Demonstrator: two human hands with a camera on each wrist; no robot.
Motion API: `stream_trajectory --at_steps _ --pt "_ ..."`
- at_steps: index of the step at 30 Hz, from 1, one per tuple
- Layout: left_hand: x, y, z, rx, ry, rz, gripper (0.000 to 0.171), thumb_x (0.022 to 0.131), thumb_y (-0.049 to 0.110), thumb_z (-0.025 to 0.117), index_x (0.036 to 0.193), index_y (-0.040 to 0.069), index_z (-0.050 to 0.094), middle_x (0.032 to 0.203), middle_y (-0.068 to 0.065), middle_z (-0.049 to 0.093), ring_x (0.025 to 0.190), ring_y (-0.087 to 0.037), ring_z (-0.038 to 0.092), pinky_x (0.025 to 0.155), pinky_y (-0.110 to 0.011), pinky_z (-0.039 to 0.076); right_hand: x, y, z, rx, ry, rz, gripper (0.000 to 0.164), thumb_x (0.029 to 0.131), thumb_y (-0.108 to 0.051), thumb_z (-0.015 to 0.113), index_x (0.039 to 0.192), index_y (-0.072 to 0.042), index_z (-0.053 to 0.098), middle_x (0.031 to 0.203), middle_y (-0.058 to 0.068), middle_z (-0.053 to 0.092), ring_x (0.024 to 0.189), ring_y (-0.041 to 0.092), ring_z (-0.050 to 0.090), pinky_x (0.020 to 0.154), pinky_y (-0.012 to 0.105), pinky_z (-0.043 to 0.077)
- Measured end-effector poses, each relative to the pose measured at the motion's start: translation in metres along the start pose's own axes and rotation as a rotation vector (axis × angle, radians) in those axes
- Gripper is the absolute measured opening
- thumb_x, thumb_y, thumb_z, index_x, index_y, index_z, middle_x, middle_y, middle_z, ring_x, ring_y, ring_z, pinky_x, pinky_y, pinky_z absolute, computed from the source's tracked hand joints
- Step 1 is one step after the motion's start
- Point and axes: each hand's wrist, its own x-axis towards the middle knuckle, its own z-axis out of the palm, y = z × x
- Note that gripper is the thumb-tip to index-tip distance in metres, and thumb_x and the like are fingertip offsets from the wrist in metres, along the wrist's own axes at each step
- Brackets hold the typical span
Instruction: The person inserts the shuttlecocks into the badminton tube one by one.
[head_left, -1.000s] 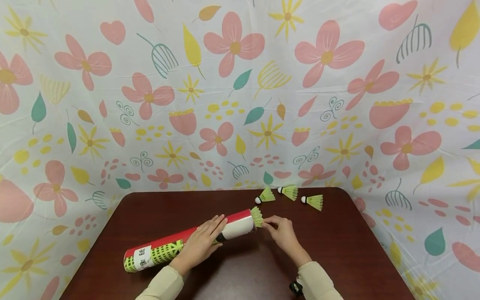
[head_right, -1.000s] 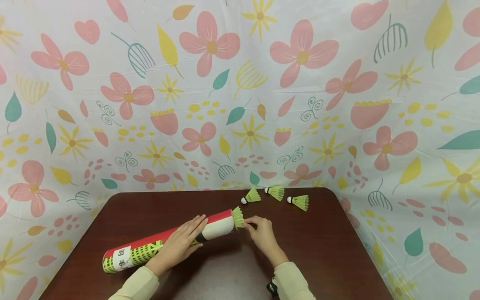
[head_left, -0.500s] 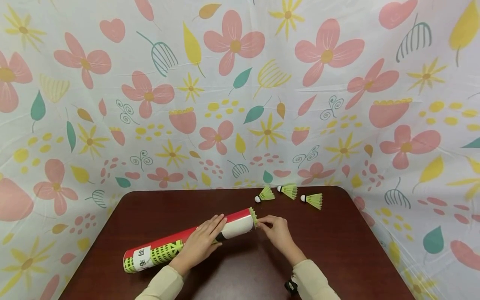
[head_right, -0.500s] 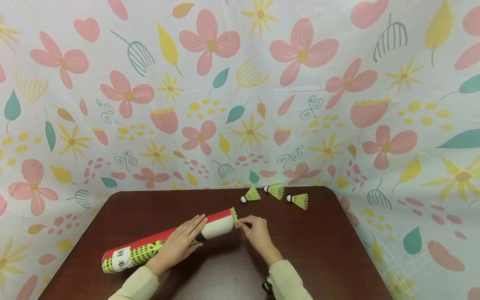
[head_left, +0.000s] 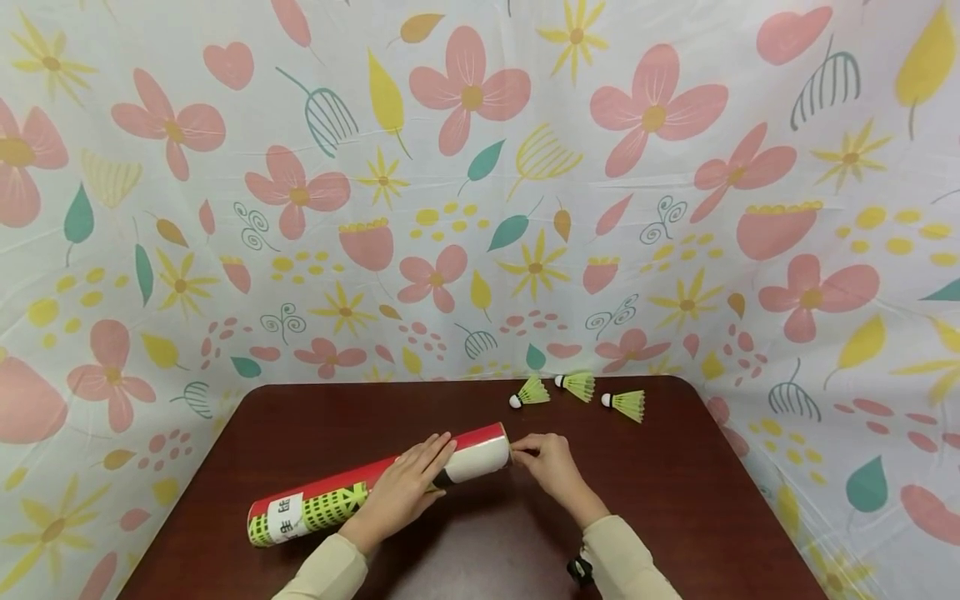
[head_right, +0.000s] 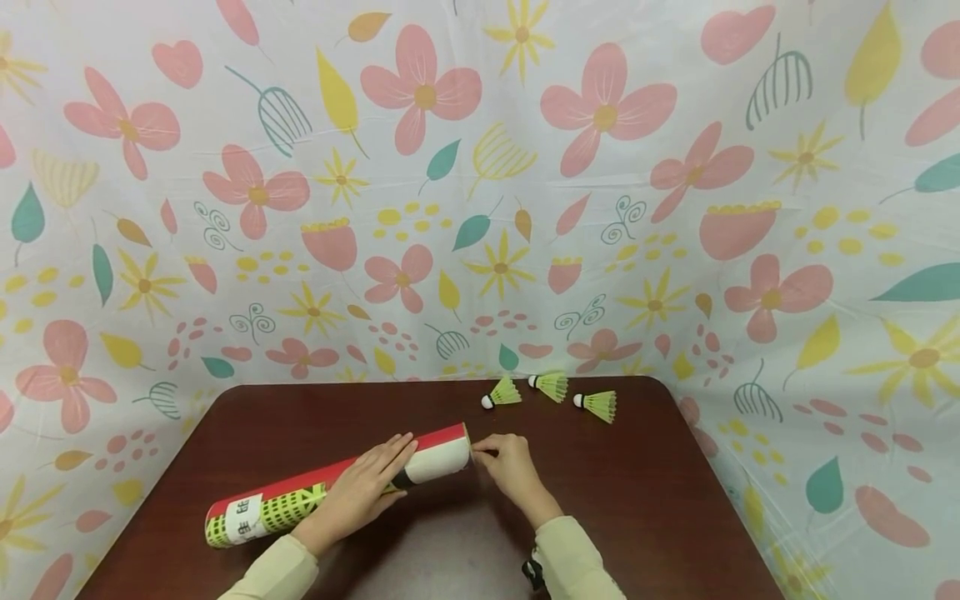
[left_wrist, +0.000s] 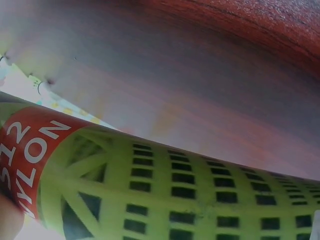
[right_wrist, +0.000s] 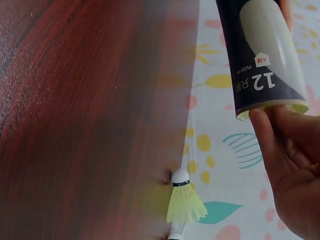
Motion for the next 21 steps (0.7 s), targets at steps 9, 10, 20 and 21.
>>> stream_trajectory --at_steps 9,10,20,21 --pt "-0.001 -0.004 0.003 -0.005 0.023 0.011 0.087 0.077 0.026 0.082 0.148 0.006 0.037 0.152 -0.011 0.037 0.133 -0.029 0.043 0.104 -0.041 0.042 0.007 0.004 -0.003 0.0 -0.06 -0.066 0.007 0.079 -0.002 0.075 0.084 -0.006 0.078 0.078 0.005 0.073 0.068 0.009 0.066 0.057 0.022 0.053" --pt "-0.001 -0.005 0.003 -0.002 0.02 0.009 0.087 0.077 0.026 0.082 0.148 0.006 0.036 0.152 -0.01 0.036 0.134 -0.028 0.043 0.105 -0.041 0.042 0.007 0.004 -0.005 0.006 -0.066 -0.066 0.007 0.08 -0.003 0.075 0.085 -0.007 0.078 0.08 0.004 0.073 0.069 0.009 0.067 0.058 0.022 0.053" --pt "-0.004 -0.008 0.0 0.001 0.021 0.006 0.088 0.076 0.025 0.083 0.148 0.005 0.036 0.151 -0.012 0.038 0.133 -0.029 0.044 0.103 -0.042 0.043 0.011 0.032 -0.038 -0.068 0.005 0.063 0.01 0.083 -0.01 0.074 0.091 -0.014 0.078 0.089 0.001 0.073 0.078 0.016 0.068 0.063 0.026 0.053" --pt "-0.004 -0.008 0.001 -0.001 0.02 0.006 0.088 0.076 0.025 0.083 0.148 0.005 0.037 0.151 -0.012 0.038 0.133 -0.03 0.044 0.103 -0.043 0.043 0.011 0.036 -0.043 -0.072 0.013 0.08 0.011 0.084 -0.01 0.073 0.093 -0.014 0.078 0.091 0.003 0.073 0.078 0.018 0.068 0.062 0.026 0.052"
